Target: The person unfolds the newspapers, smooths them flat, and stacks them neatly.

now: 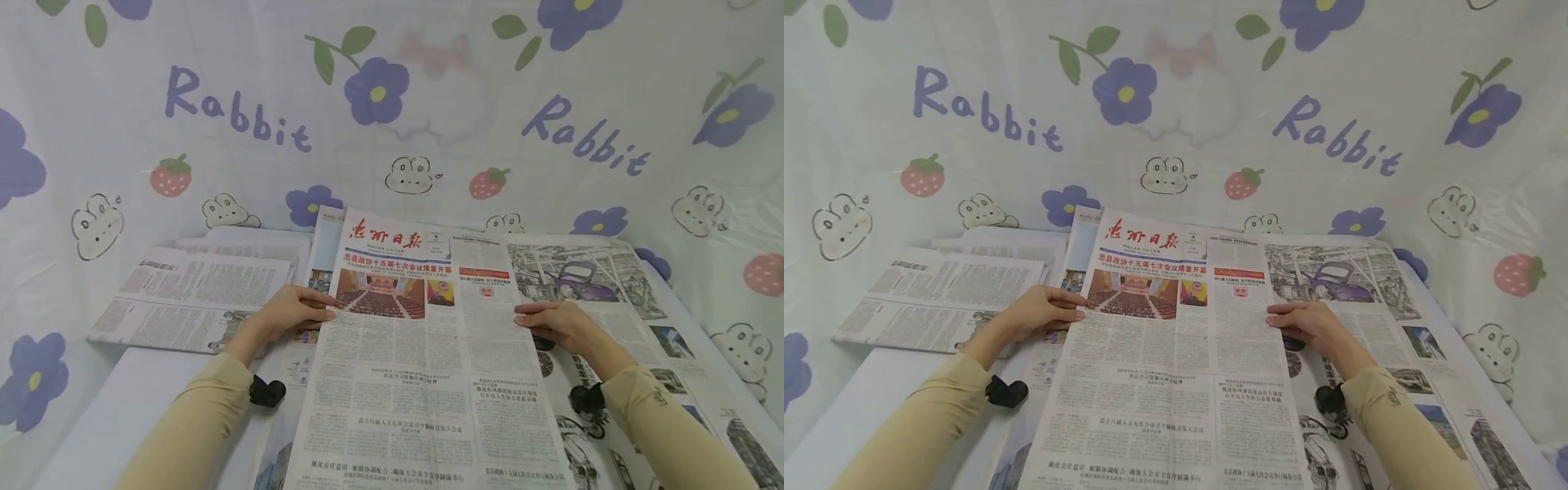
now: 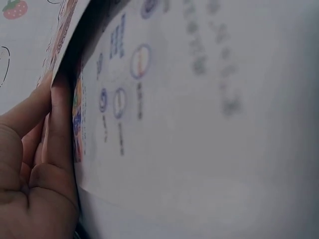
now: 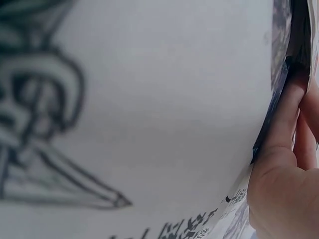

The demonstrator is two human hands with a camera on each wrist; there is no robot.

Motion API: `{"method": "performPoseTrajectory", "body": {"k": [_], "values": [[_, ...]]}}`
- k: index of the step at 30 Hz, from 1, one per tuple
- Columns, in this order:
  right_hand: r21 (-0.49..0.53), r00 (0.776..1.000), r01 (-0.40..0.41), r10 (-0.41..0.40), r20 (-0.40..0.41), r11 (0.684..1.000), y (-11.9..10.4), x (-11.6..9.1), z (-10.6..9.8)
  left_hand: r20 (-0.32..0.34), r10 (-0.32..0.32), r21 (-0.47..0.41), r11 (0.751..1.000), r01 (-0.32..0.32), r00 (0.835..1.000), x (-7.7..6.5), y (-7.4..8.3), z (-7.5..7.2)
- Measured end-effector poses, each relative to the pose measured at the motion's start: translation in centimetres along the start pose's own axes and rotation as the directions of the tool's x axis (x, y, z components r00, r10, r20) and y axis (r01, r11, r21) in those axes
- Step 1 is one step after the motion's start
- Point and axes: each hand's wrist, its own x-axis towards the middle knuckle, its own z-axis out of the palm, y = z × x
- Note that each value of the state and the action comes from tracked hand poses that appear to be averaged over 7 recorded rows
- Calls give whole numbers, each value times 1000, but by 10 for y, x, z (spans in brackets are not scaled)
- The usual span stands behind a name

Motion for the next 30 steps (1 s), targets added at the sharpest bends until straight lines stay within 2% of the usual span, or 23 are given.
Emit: {"method": "performPoseTrajectory", "body": {"k": [17, 30], "values": [[11, 998, -50, 51, -39, 999, 2, 4, -3, 8, -11, -3, 1000, 11, 1000, 5, -1, 3], [23, 1000, -19, 20, -16, 1000, -2, 0, -1, 1, 20, 38, 999, -20, 1000, 2, -2, 1]]}}
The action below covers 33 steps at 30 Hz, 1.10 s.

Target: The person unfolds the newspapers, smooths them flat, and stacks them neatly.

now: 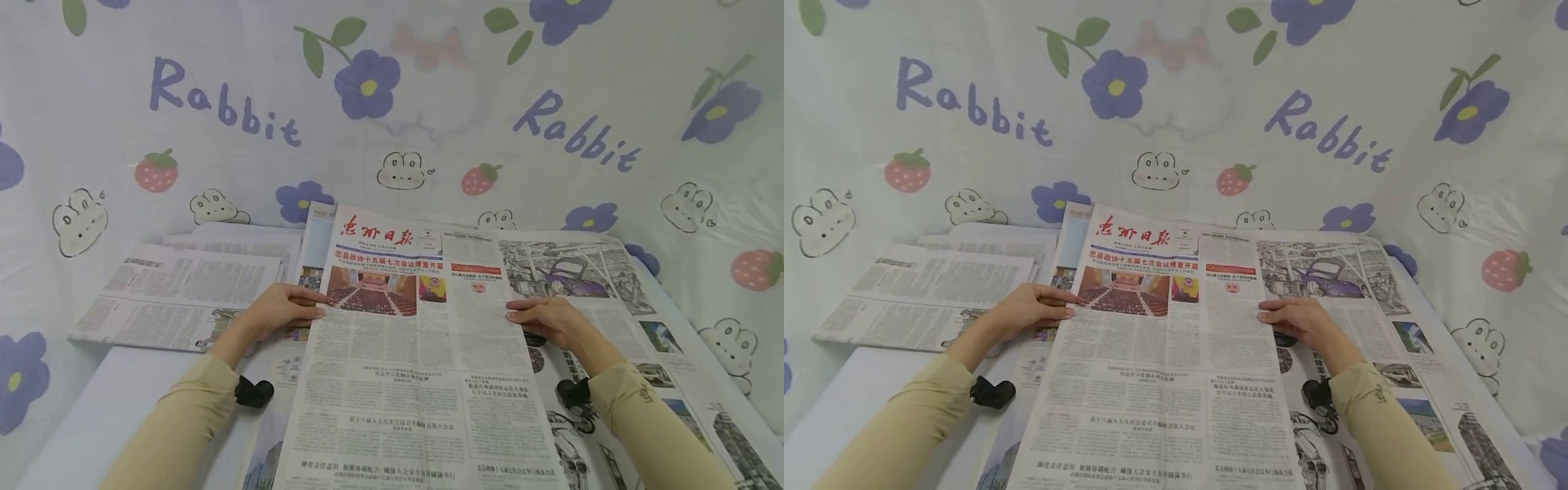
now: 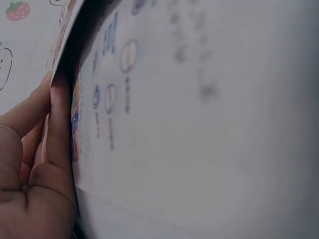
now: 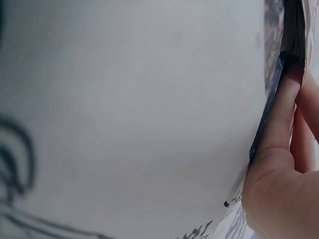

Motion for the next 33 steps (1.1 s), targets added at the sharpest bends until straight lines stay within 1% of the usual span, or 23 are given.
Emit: {"method": "performPoseTrajectory", "body": {"k": [3, 6, 9, 14, 17, 20, 22, 24, 25, 26, 28, 30, 31, 32, 33], "values": [[-1, 1000, 1, -1, 2, 1000, 0, 2, 2, -5, 6, -5, 1000, -6, 1000, -2, -2, -3], [-23, 1000, 6, -5, 15, 1000, 0, 3, 1, 4, 19, 5, 1000, -19, 1000, -3, -3, -3], [-20, 1000, -1, 1, 24, 1000, 1, 4, 1, 6, 22, 14, 1000, -22, 1000, -3, -3, -3], [9, 999, -27, 27, 19, 1000, 0, 4, 0, 16, 15, 0, 1000, -15, 1000, -1, -2, -3], [-2, 1000, -18, 18, 15, 1000, -1, 3, 1, 6, 11, -7, 1000, -11, 1000, -1, -2, -1], [-22, 999, 6, -5, 45, 1000, -3, -2, 2, -25, -7, 0, 1000, 7, 1000, -5, -2, 2], [-35, 995, 30, -27, 92, 999, -3, -9, 3, -62, -4, 52, 999, 8, 998, -11, -1, 6], [-52, 988, 50, -42, 146, 997, -3, -17, 2, -86, 25, 113, 993, -16, 996, -18, 2, 12], [-55, 986, 56, -46, 163, 997, -2, -22, 1, -101, 51, 157, 987, -34, 994, -22, 5, 16], [-68, 982, 69, -56, 181, 995, -2, -26, 1, -119, 88, 227, 972, -59, 989, -25, 9, 20], [-83, 978, 83, -65, 200, 993, -1, -36, 1, -142, 174, 360, 926, -113, 974, -33, 20, 30], [-79, 979, 81, -64, 193, 994, 1, -46, 1, -149, 229, 446, 884, -141, 962, -41, 32, 43], [-74, 980, 77, -62, 189, 994, 3, -51, 2, -152, 235, 468, 873, -140, 960, -45, 37, 51], [-73, 980, 76, -61, 190, 994, 4, -56, 3, -144, 240, 470, 871, -147, 960, -49, 42, 58], [-61, 981, 71, -59, 186, 996, 5, -60, 4, -128, 240, 456, 876, -158, 962, -53, 47, 66]]}}
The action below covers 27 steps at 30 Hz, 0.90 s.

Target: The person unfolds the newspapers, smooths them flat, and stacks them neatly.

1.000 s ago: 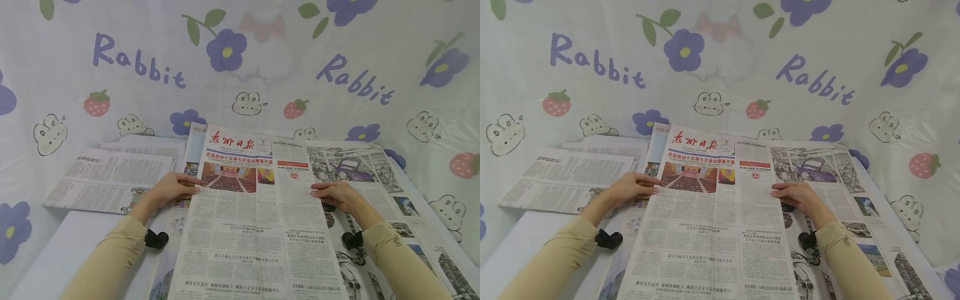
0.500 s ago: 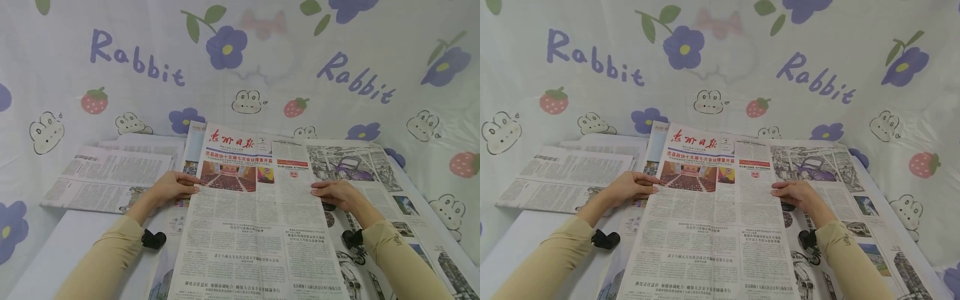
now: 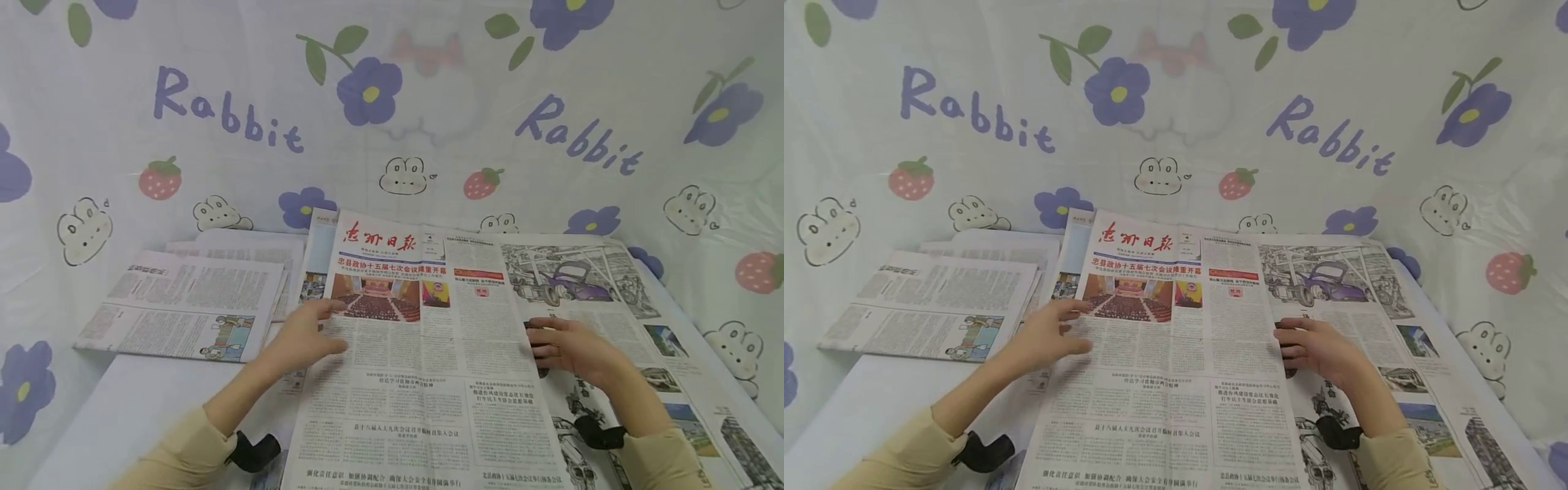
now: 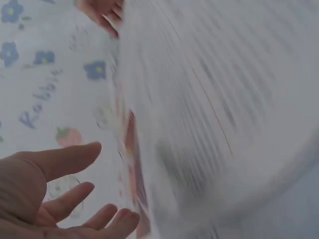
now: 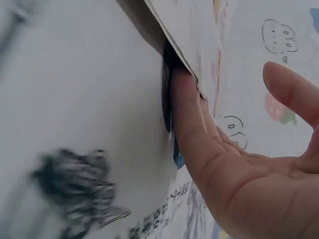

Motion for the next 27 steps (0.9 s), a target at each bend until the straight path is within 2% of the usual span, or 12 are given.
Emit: {"method": "performPoseTrajectory", "body": {"k": [3, 5, 8, 11, 17, 23, 25, 27], "values": [[32, 1000, -13, 13, -11, 999, 4, -13, 5, 86, 4, -105, 994, 5, 996, -9, 21, 14], [47, 1000, -13, 13, -6, 999, 7, -19, 7, 143, 36, -155, 988, -14, 989, -11, 31, 23], [40, 1000, -17, 16, 16, 999, 10, -26, 8, 226, 91, -201, 979, -45, 970, -11, 43, 37], [-13, 999, -11, 12, 50, 1000, 12, -32, 8, 280, 122, -230, 971, -57, 952, -9, 51, 54], [-118, 997, 18, -9, 77, 993, 14, -44, 14, 330, 127, -295, 955, -25, 935, -6, 71, 93], [-148, 996, 7, 5, 84, 989, 17, -52, 20, 371, 202, -363, 930, -58, 907, 0, 102, 133], [-161, 996, 14, 1, 91, 987, 17, -53, 21, 368, 211, -368, 927, -66, 906, 2, 109, 145], [-185, 997, 16, -1, 82, 983, 18, -55, 22, 355, 201, -384, 922, -53, 913, 4, 113, 157]]}}
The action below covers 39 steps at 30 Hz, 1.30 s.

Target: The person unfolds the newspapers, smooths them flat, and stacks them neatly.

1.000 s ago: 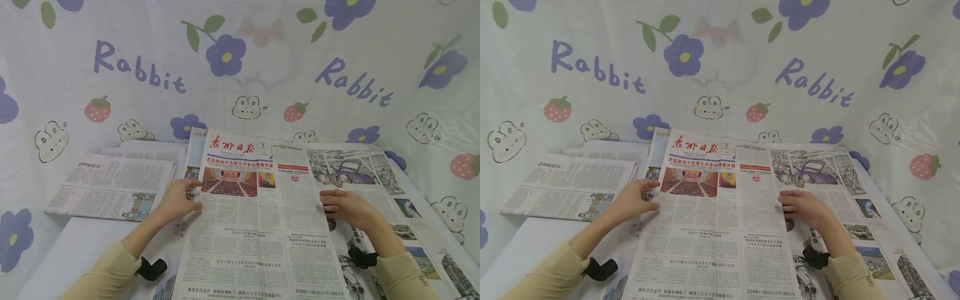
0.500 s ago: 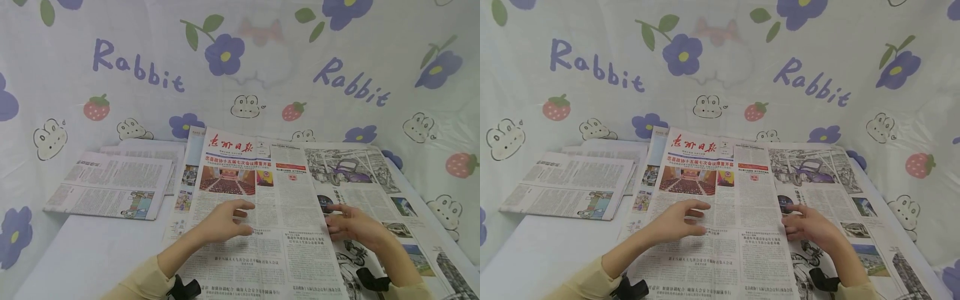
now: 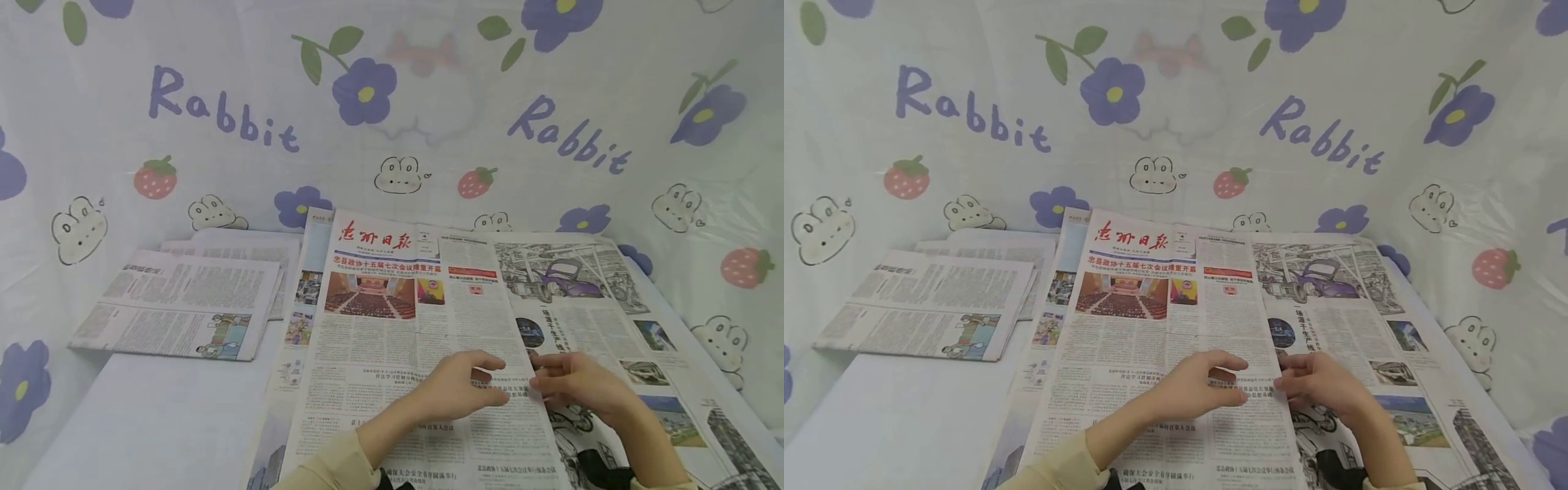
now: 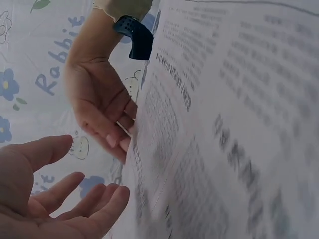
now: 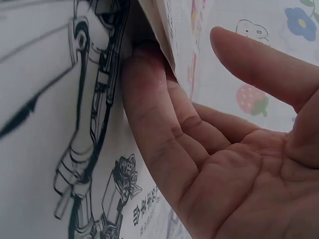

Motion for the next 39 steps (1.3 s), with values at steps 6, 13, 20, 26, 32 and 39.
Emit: {"method": "performPoseTrajectory", "body": {"k": [6, 13, 20, 26, 32, 39], "values": [[9, 999, 32, -33, 9, 999, 3, -5, 2, -88, -52, -91, 995, 44, 995, 11, -15, 24], [72, 994, 94, -98, 50, 993, 2, -9, 10, -241, -70, -141, 989, 36, 968, 12, -30, 41], [95, 995, 93, -96, 36, 991, -3, -8, 25, -239, -116, -160, 984, 78, 964, 15, -26, 41], [58, 993, 115, -117, 28, 992, -2, -7, 30, -225, -126, -185, 979, 85, 966, 13, -26, 40], [77, 995, 94, -95, 13, 993, 0, -7, 31, -221, -121, -187, 979, 79, 968, 14, -26, 39], [79, 998, 25, -21, -51, 997, -4, -3, 35, -190, -121, -184, 979, 86, 974, 15, -28, 34]]}}
